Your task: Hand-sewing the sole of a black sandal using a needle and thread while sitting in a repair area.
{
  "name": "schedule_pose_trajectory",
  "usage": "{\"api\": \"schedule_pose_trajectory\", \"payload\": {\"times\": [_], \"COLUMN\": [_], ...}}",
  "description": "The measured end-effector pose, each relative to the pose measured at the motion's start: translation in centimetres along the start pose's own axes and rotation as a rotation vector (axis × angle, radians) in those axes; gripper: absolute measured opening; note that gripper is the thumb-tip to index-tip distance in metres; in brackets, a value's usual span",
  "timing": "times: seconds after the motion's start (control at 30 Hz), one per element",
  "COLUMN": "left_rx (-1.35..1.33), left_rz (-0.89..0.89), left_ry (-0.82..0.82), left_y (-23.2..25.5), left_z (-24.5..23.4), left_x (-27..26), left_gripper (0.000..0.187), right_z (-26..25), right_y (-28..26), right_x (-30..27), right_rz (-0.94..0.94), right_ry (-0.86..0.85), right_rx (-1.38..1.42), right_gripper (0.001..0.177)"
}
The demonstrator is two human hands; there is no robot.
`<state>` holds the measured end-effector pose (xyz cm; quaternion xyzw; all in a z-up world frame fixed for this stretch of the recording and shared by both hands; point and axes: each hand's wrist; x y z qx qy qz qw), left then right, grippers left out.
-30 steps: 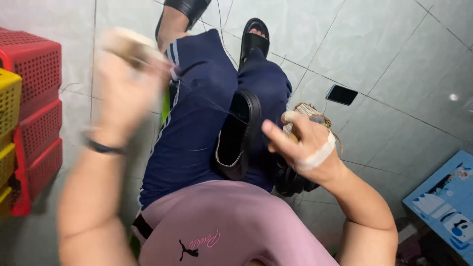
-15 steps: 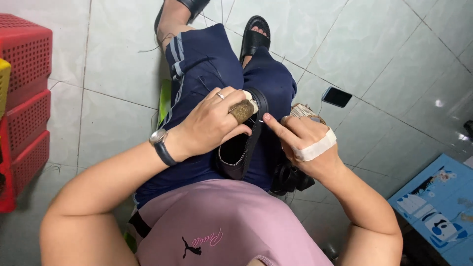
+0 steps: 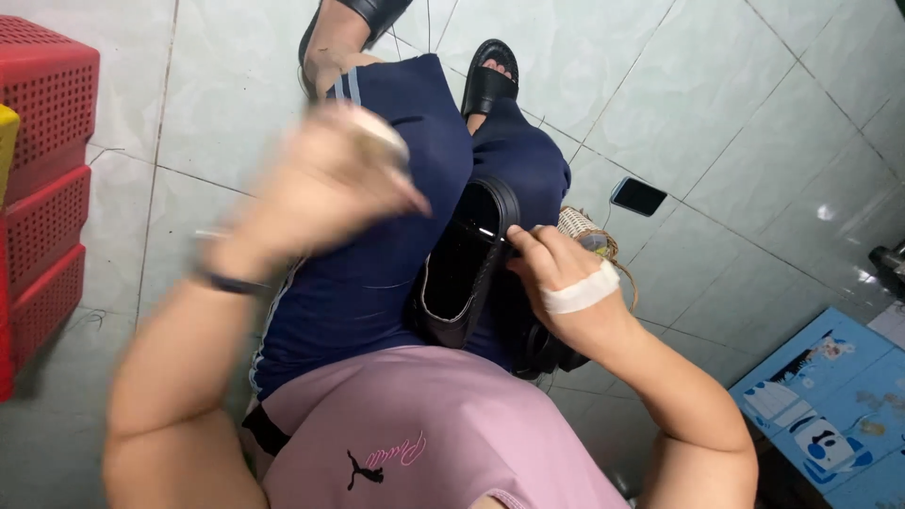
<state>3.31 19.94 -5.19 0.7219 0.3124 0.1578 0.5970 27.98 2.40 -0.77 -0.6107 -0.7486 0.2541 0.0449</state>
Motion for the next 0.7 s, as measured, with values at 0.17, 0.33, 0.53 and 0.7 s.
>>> {"api": "schedule_pose_trajectory", "payload": {"times": [0.17, 0.33, 0.53, 0.7], "left_rx": [1.37, 0.519, 0.566, -0.329], "left_rz": [-0.515, 0.522, 0.756, 0.167], "left_ry": [0.37, 0.175, 0.171, -0.165], "left_y": [-2.0, 3.7, 0.9, 3.6], "left_z": [-4.5, 6.1, 9.4, 7.3], "left_x": [-4.5, -1.6, 0.5, -0.8], "left_gripper": [0.058, 0.005, 0.022, 0.022], "right_z": [-0.7, -0.8, 0.5, 2.4], "right_y": [0.1, -0.4, 0.0, 1.1], "right_x": [0.2, 0.4, 0.3, -0.1], "right_rz": [0.054, 0.042, 0.015, -0.032], "right_ry": [-0.079, -0.097, 0.126, 0.252], "right_rx": [0.144, 0.206, 0.111, 0.14], "right_gripper": [0.036, 0.038, 0.029, 0.026]}}
Point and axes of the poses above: each hand's wrist, its own x-axis towards the middle knuckle, its own z-axis out of the palm, y = z × x, and after that the axes turned 2 degrees about z, right-handed
